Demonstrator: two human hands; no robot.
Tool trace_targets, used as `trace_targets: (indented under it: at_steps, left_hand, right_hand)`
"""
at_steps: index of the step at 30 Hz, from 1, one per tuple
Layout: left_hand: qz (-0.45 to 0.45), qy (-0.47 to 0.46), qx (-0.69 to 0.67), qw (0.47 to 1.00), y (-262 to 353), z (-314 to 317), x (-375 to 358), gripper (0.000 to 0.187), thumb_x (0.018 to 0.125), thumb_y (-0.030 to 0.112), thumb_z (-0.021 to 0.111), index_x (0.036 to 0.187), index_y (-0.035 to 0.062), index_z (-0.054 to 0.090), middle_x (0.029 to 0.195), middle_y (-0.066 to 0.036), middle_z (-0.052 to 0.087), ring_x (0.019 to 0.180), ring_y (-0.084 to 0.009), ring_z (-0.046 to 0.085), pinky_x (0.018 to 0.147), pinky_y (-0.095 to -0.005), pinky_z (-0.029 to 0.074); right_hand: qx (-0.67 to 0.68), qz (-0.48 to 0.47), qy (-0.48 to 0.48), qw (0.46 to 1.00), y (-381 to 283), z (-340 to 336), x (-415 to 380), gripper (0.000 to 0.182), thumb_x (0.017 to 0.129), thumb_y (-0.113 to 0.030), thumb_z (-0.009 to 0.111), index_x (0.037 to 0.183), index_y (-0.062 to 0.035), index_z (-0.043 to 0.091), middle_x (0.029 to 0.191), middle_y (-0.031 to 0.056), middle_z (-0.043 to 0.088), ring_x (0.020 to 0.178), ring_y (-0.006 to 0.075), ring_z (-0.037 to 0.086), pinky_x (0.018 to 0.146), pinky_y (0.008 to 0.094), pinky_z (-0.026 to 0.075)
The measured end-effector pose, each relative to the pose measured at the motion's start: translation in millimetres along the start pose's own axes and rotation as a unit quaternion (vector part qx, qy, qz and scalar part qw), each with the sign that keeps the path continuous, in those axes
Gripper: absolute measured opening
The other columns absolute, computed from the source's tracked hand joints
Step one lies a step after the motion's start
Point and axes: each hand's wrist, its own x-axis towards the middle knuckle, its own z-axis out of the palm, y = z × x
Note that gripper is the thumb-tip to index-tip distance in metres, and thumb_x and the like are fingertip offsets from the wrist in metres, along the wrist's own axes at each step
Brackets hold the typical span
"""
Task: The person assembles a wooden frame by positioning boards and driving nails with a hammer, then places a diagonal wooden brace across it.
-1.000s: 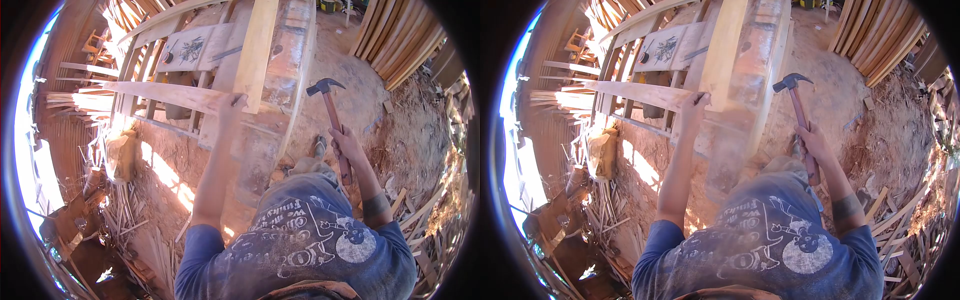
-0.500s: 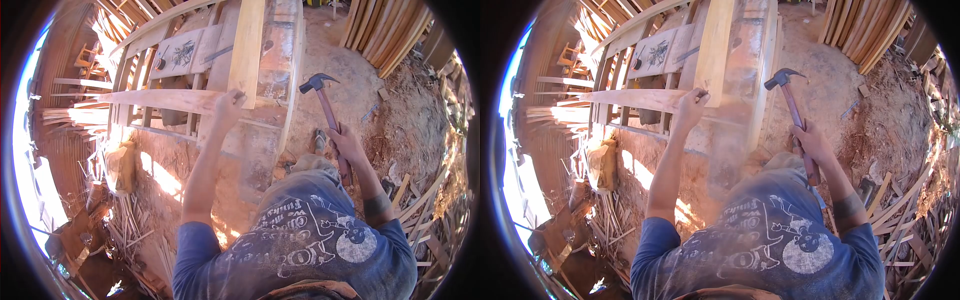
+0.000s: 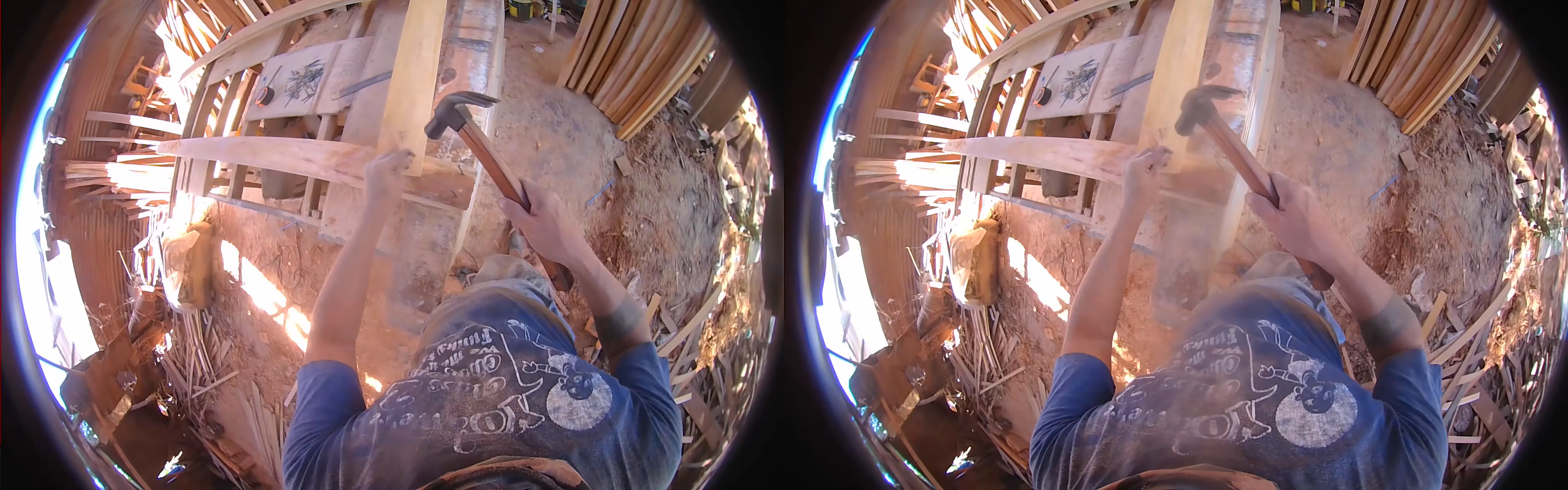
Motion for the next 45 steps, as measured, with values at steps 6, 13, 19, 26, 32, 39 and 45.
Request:
trace_targets:
  at_steps: [6,13,19,26,32,39,45]
  left_hand:
    - [-0.008,-0.002,-0.016,1.000,8.1,-3.0,1.3,0.028,0.079,-0.009,0.056,0.097,0.0002,0.076,0.090,-0.018,0.073,0.080,-0.0283,0.072,0.072,-0.0344,0.055]
    - [-0.007,-0.034,0.051,0.998,12.5,-8.8,0.0,0.025,0.083,-0.004,0.058,0.100,-0.0005,0.075,0.092,-0.020,0.072,0.083,-0.0303,0.072,0.074,-0.0358,0.055]
    - [-0.062,-0.069,0.016,0.996,0.6,-32.6,44.7,0.025,0.090,0.015,0.064,0.108,0.0025,0.074,0.093,-0.017,0.074,0.085,-0.0268,0.072,0.077,-0.0355,0.054]
    - [-0.274,-0.152,0.092,0.945,-45.3,-2.0,122.9,0.088,0.070,0.073,0.071,0.120,-0.0002,0.070,0.107,-0.022,0.072,0.103,-0.0304,0.069,0.092,-0.0400,0.051]
    - [-0.345,-0.209,-0.003,0.915,-45.6,0.0,123.6,0.096,0.065,0.078,0.073,0.118,-0.0010,0.070,0.110,-0.022,0.072,0.107,-0.0315,0.068,0.093,-0.0394,0.050]
    - [-0.342,-0.200,-0.010,0.918,-71.8,19.3,126.3,0.092,0.066,0.080,0.070,0.116,0.0037,0.073,0.111,-0.021,0.072,0.107,-0.0323,0.068,0.092,-0.0393,0.050]
    - [-0.320,-0.188,-0.011,0.928,-55.1,9.1,124.1,0.094,0.066,0.081,0.068,0.115,0.0009,0.072,0.111,-0.022,0.072,0.108,-0.0324,0.067,0.092,-0.0398,0.050]
  right_hand:
    - [0.001,-0.069,0.066,0.995,-60.0,-9.7,3.5,0.030,0.095,-0.026,0.063,0.093,0.0022,0.056,0.069,0.0226,0.060,0.063,0.0390,0.062,0.059,0.0453,0.046]
    - [-0.102,-0.059,-0.008,0.993,2.2,29.8,21.5,0.029,0.096,-0.027,0.061,0.093,0.0016,0.055,0.073,0.0236,0.062,0.067,0.0418,0.062,0.061,0.0468,0.047]
    - [-0.058,-0.001,0.046,0.997,-22.7,-29.4,16.9,0.029,0.098,-0.026,0.060,0.097,0.0026,0.056,0.067,0.0148,0.060,0.061,0.0236,0.063,0.055,0.0404,0.047]
    - [0.196,-0.285,0.226,0.911,-110.6,-58.3,8.2,0.023,0.105,-0.024,0.047,0.103,-0.0017,0.050,0.064,-0.0015,0.051,0.047,0.0068,0.049,0.039,0.0223,0.040]
    - [-0.122,-0.070,0.020,0.990,-2.2,48.9,25.9,0.024,0.099,-0.024,0.059,0.100,0.0002,0.054,0.067,0.0183,0.057,0.060,0.0227,0.062,0.052,0.0405,0.046]
    - [0.100,-0.152,0.165,0.969,-82.0,-50.5,28.2,0.026,0.106,-0.033,0.047,0.101,-0.0081,0.055,0.066,-0.0010,0.053,0.047,0.0096,0.049,0.039,0.0245,0.043]
    - [0.396,-0.343,0.189,0.831,-66.0,-1.6,25.0,0.028,0.104,-0.037,0.047,0.104,-0.0095,0.048,0.071,0.0045,0.056,0.054,0.0115,0.055,0.045,0.0295,0.048]
